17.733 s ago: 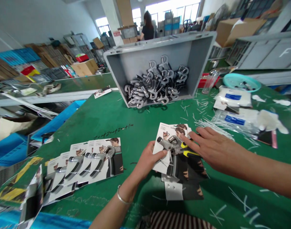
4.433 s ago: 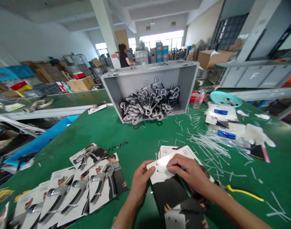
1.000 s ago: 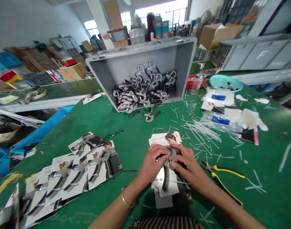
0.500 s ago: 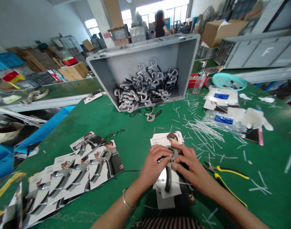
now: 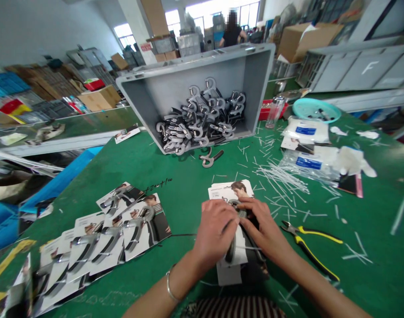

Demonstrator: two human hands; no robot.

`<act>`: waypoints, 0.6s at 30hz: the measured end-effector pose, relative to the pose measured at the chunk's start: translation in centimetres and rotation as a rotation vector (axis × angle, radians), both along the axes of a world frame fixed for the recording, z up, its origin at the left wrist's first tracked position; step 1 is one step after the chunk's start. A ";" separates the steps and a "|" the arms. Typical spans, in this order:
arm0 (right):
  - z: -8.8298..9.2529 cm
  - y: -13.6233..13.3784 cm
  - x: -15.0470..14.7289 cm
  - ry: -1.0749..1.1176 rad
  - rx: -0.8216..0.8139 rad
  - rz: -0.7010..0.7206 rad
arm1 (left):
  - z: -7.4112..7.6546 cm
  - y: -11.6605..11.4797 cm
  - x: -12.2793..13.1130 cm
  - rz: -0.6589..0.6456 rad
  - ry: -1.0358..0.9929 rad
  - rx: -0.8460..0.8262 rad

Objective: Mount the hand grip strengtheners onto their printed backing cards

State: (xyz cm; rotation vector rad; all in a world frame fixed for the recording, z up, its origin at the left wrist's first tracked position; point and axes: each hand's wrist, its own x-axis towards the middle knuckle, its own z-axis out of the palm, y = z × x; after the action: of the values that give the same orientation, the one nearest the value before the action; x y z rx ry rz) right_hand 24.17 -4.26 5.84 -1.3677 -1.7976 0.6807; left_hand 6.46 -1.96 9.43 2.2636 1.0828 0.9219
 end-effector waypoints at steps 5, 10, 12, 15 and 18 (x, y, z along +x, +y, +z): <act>-0.3 0.1 -0.5 -0.014 0.058 -0.020 | -2.4 -3.6 0.8 -0.143 0.223 0.211; -0.3 0.4 -0.5 -0.027 0.056 -0.030 | -4.2 -5.0 0.5 -0.211 0.315 0.234; 0.3 -0.1 -0.1 -0.038 0.079 -0.006 | -3.4 -5.4 -0.2 -0.125 0.276 0.184; 1.9 -1.9 0.7 -0.119 0.071 0.145 | -2.5 -6.2 -1.7 0.148 0.233 0.109; 3.3 -3.8 0.9 -0.333 0.016 0.306 | -2.7 -7.0 -3.1 0.262 0.240 0.020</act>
State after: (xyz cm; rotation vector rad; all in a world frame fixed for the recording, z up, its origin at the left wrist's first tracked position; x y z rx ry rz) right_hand 25.03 -8.07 9.10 -1.2629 -2.3043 0.6197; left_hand 3.39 -8.92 6.75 2.3296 1.5092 0.7729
